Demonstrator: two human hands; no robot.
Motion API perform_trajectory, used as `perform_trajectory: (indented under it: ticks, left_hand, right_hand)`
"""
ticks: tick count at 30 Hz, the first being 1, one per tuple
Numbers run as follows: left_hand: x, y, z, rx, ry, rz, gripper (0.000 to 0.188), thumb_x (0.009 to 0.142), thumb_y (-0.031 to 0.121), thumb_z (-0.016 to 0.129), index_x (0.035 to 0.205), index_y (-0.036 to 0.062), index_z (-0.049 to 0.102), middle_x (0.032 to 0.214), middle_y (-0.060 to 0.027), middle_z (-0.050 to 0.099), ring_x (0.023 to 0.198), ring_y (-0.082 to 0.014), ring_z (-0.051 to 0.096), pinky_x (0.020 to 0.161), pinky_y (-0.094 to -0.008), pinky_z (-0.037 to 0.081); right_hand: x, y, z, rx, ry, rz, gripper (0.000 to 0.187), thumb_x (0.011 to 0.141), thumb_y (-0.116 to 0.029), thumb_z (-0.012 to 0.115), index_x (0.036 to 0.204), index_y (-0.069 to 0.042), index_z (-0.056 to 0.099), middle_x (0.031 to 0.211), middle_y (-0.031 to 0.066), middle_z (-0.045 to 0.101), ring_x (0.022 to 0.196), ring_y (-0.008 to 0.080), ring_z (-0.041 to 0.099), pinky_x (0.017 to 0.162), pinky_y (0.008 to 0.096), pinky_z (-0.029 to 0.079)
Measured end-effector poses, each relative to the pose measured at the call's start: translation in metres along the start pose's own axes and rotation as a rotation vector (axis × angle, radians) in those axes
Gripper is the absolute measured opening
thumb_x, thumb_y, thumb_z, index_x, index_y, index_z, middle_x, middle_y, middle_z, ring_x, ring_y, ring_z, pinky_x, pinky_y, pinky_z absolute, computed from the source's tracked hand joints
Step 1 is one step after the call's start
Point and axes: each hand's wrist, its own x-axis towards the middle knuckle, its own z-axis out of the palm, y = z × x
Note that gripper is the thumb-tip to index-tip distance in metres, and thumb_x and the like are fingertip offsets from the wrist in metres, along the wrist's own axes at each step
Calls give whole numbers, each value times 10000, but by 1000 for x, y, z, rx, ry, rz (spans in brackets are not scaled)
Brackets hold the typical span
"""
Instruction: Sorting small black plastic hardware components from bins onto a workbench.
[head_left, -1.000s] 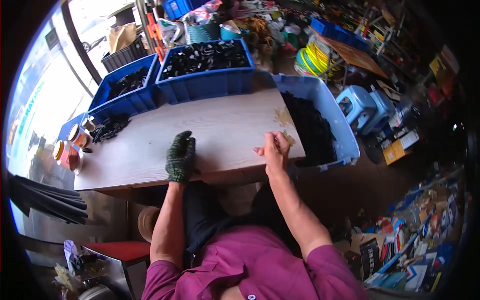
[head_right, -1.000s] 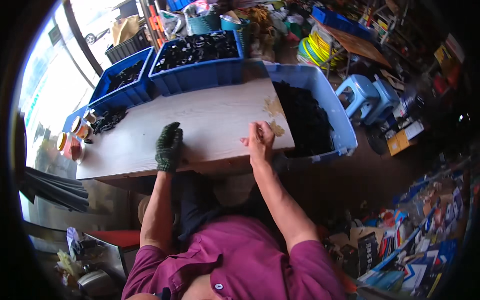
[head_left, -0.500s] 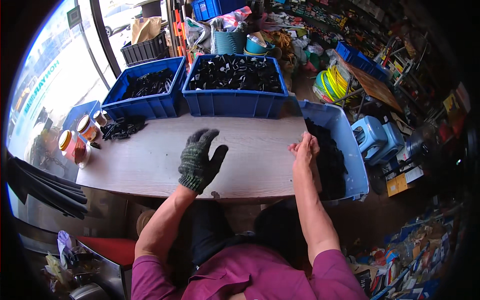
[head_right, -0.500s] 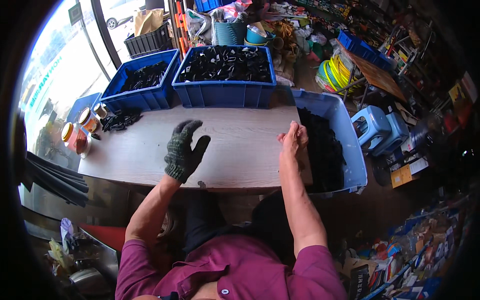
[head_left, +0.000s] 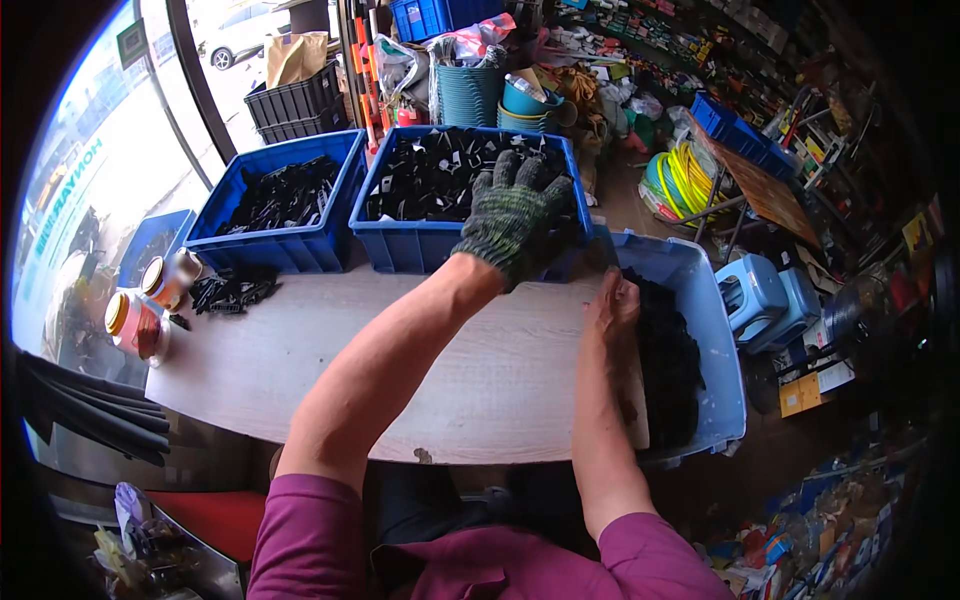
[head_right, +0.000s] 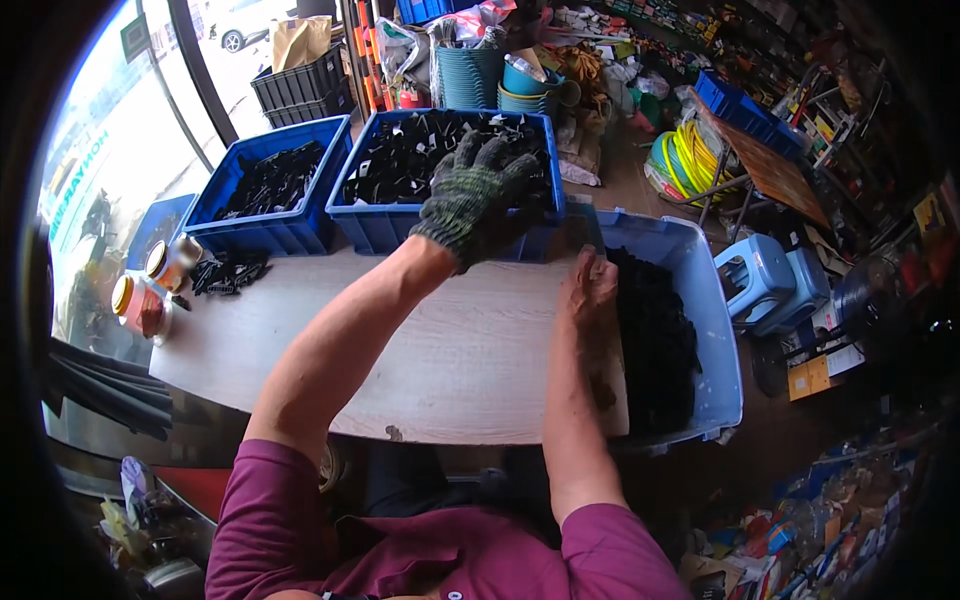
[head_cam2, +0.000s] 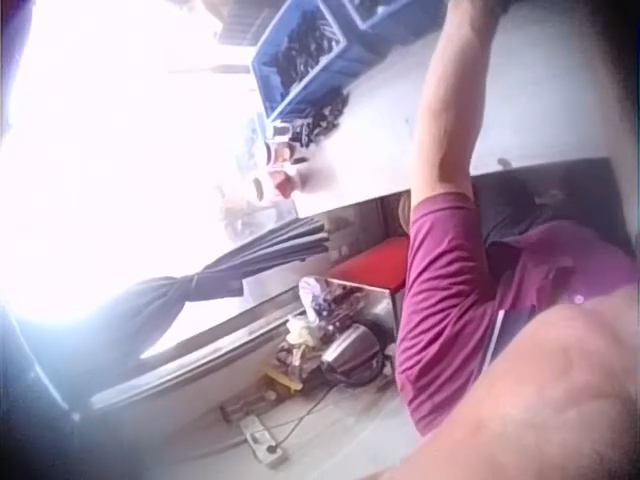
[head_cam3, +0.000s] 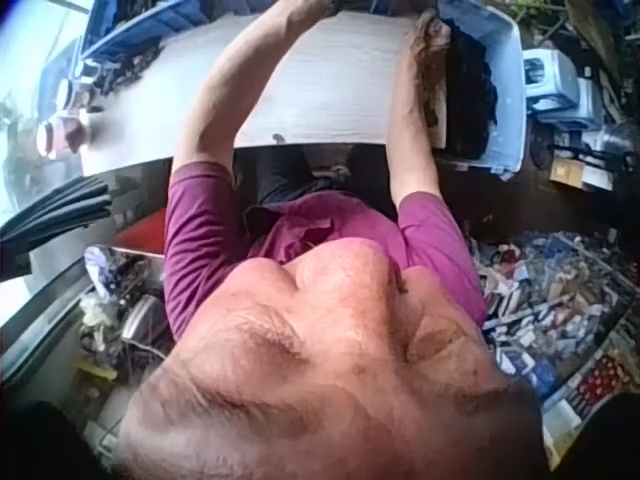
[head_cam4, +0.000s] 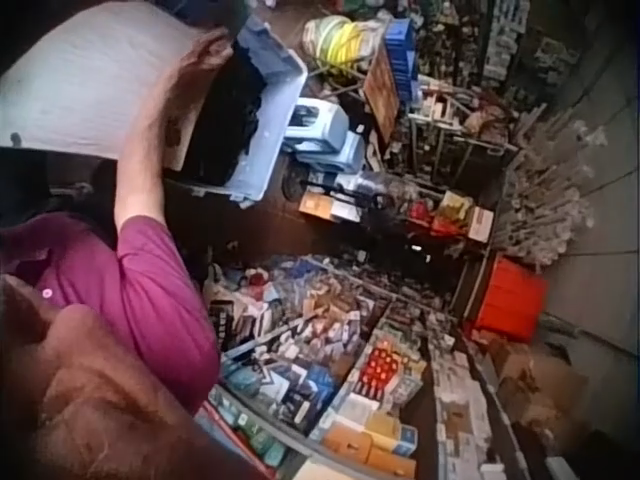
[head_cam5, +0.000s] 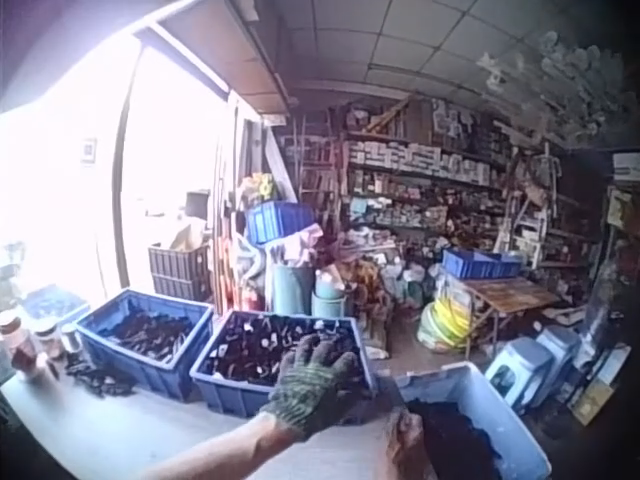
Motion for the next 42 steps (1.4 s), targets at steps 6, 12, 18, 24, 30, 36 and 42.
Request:
perform_trajectory:
  ticks: [6,12,18,24,30,36,42]
  left_hand:
    - [28,-40,43,80,-186,-39,527,815,558,635,1258,277,600,1311,-130,567,1186,-471,493,907,-614,455]
    - [32,-59,19,230,-321,-191,424,840,488,608,1181,242,664,1269,-170,589,1213,-439,498,901,-634,432]
    - [41,-54,26,178,-397,-396,397,863,437,591,1184,220,677,1325,-150,552,1214,-393,511,919,-552,460]
    - [28,-87,49,91,-185,-247,380,896,382,542,1211,195,647,1309,-183,559,1200,-416,527,928,-544,482]
    - [38,-68,47,133,-349,-277,386,859,364,601,1147,127,702,1191,-157,665,1094,-340,624,923,-477,455]
    - [24,-83,47,165,-369,-329,464,791,452,640,1126,144,728,1155,-181,671,1107,-366,609,918,-516,449]
    - [24,-65,39,-55,-288,-284,417,798,451,630,1074,160,745,1105,-161,698,1008,-338,660,824,-481,503]
  right_hand:
    - [-1,-42,-7,33,-104,329,467,828,-460,697,984,-24,635,890,75,636,761,194,607,533,312,537]
    - [1,-34,-5,82,-72,273,414,842,-421,700,980,-36,639,841,67,624,638,160,567,453,289,510]
    - [12,-18,-11,71,-97,268,431,845,-436,702,944,-23,631,809,68,606,605,151,540,428,280,476]
    - [3,-20,-3,70,-114,304,389,831,-397,706,921,-25,634,792,71,605,631,166,553,443,269,490]
    - [35,19,-9,92,-99,241,341,854,-354,712,970,-38,654,607,63,519,456,153,475,460,272,469]
    - [21,-2,2,-7,-101,289,381,845,-406,714,1025,-71,701,629,74,578,498,151,545,472,250,507]
    - [46,21,-12,12,-54,310,355,851,-370,707,1036,-67,705,696,96,608,557,160,577,514,254,554]
